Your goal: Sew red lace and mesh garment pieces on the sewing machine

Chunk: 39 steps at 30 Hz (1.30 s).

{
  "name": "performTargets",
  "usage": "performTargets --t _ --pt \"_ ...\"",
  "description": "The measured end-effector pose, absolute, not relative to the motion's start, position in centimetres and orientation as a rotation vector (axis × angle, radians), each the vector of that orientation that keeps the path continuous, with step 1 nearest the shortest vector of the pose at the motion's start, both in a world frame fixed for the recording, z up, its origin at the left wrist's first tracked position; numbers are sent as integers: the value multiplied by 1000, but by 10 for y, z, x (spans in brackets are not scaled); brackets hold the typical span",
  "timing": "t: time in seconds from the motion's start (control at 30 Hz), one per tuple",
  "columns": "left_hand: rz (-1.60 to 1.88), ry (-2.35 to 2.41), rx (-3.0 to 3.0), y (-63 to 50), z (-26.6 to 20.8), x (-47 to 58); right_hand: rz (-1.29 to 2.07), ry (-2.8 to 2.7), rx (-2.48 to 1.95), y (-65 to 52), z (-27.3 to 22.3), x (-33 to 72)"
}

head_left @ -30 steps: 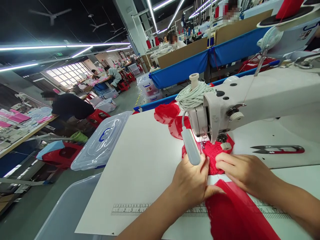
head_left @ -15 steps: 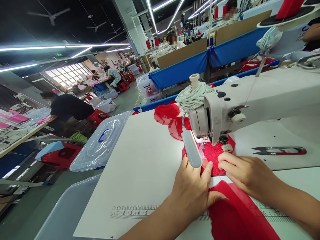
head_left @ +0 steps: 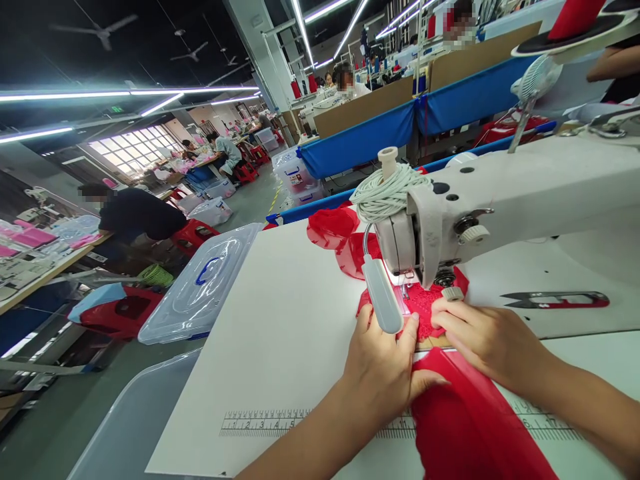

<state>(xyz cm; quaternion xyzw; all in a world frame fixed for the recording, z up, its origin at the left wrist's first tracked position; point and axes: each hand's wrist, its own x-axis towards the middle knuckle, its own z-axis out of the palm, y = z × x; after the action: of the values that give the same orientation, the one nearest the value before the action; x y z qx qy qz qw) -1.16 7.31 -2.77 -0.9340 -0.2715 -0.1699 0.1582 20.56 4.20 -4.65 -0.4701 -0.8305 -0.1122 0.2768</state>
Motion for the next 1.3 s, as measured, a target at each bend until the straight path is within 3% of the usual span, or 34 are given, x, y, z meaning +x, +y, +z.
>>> performTargets --t 0.4,1.3 --pt "-581 -734 -2798 77 -26 -5 -405 -2155 -1227 38 -41 200" --pt "-588 -753 -2652 74 -28 -5 -280 -2152 -1150 40 -56 200"
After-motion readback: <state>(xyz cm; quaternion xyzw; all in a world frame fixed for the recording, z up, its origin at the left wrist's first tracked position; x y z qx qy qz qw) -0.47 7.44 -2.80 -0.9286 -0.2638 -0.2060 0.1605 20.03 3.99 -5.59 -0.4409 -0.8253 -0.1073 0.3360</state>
